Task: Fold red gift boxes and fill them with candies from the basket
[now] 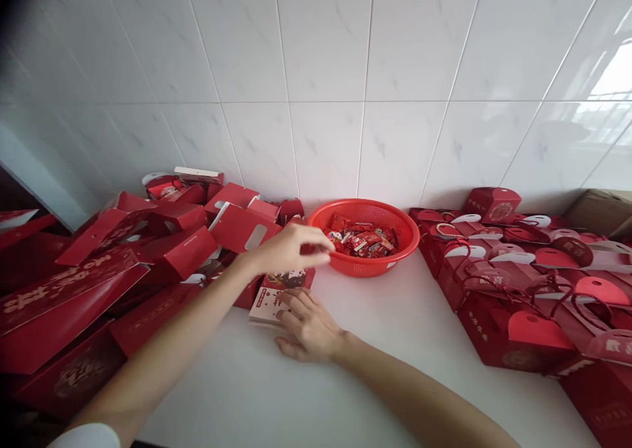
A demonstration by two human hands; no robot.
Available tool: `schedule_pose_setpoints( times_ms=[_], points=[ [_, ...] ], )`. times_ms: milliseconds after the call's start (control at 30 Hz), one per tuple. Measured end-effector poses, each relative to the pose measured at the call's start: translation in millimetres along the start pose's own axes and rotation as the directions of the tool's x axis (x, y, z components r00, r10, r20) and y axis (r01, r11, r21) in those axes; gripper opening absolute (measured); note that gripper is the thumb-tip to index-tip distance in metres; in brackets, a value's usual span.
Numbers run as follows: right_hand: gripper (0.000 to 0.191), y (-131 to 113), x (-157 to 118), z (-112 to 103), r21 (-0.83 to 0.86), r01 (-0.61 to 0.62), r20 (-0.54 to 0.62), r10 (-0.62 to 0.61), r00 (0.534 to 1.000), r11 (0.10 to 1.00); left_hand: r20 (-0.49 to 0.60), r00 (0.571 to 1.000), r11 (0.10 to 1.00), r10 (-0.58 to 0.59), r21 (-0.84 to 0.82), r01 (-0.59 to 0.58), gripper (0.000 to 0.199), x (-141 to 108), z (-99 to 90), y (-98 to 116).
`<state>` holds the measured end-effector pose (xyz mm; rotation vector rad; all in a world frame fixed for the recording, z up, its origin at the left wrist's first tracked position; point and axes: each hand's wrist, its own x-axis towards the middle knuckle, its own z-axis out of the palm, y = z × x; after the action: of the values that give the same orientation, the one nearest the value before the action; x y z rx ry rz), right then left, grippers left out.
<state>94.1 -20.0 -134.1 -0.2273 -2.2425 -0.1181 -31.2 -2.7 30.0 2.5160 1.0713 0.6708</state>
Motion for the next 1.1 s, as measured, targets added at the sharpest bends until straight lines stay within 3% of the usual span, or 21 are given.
schedule_pose_setpoints(
  times_ms=[67,133,233,267,400,467,567,633,667,800,867,967,1033,1100],
  points=[
    [0.027,-4.2,-0.8,-2.5,0.105,0.001,0.081,-0.01,0.997,0.995,-0.091,0.983,0.987,-0.158,0.027,0.161,0.025,4.6,-25.9,-22.1],
    [0.026,-8.7,-1.5,-2.9,0.162,-0.004,0.115,-0.015,0.993,0.987,-0.071,0.95,0.945,-0.305,0.099,0.311,0.029,5.5,-50.1,-39.5],
    [0.023,-15.6,-1.3,-1.1,0.205,0.027,0.115,-0.052,0.992,0.978,0.085,0.854,0.84,-0.514,0.254,0.48,0.035,1.3,-80.6,-53.9],
    [0.022,-17.5,-1.1,-0.5,0.212,0.04,0.107,-0.064,0.992,0.976,0.161,0.787,0.789,-0.595,0.303,0.535,0.035,-0.6,-87.6,-55.8],
    [0.019,-21.8,-1.8,0.1,0.224,0.035,0.117,-0.063,0.991,0.974,0.43,0.417,0.592,-0.801,0.458,0.663,0.04,-7.8,-91.9,-53.4],
    [0.019,-22.2,-3.2,-0.4,0.237,0.016,0.14,-0.051,0.989,0.971,0.459,0.298,0.532,-0.837,0.555,0.639,0.047,-12.5,-82.0,-49.0],
    [0.018,-22.1,-4.9,-0.8,0.248,0.012,0.14,-0.048,0.989,0.969,0.412,0.194,0.448,-0.89,0.717,0.533,0.052,-25.0,-63.2,-41.8],
    [0.018,-22.3,-5.1,-0.6,0.245,0.015,0.13,-0.048,0.99,0.969,0.375,0.181,0.415,-0.909,0.781,0.466,0.051,-36.9,-52.7,-37.9],
    [0.018,-22.4,-4.8,-0.3,0.244,0.016,0.124,-0.048,0.991,0.97,0.363,0.195,0.412,-0.911,0.794,0.448,0.049,-43.4,-48.5,-36.4],
    [0.018,-22.5,-3.6,0.4,0.259,-0.002,0.119,-0.03,0.992,0.966,0.373,0.301,0.471,-0.878,0.789,0.396,0.031,-63.9,-39.1,-31.2],
    [0.02,-21.6,-2.8,-0.1,0.281,-0.021,0.107,-0.01,0.994,0.96,0.432,0.328,0.534,-0.84,0.766,0.359,0.034,-67.2,-40.2,-25.9],
    [0.02,-17.9,1.0,-4.3,0.327,-0.083,0.07,0.063,0.996,0.941,0.542,0.315,0.627,-0.779,0.677,0.384,0.035,-61.3,-52.3,-9.0],
    [0.017,-13.2,6.7,-10.9,0.376,-0.16,0.04,0.156,0.987,0.913,0.601,0.358,0.699,-0.714,0.58,0.419,0.026,-51.7,-66.6,8.4],
    [0.013,-5.9,15.3,-21.8,0.436,-0.25,0.01,0.273,0.962,0.864,0.662,0.43,0.785,-0.614,0.45,0.426,0.019,-40.0,-82.6,28.1]
  ],
)
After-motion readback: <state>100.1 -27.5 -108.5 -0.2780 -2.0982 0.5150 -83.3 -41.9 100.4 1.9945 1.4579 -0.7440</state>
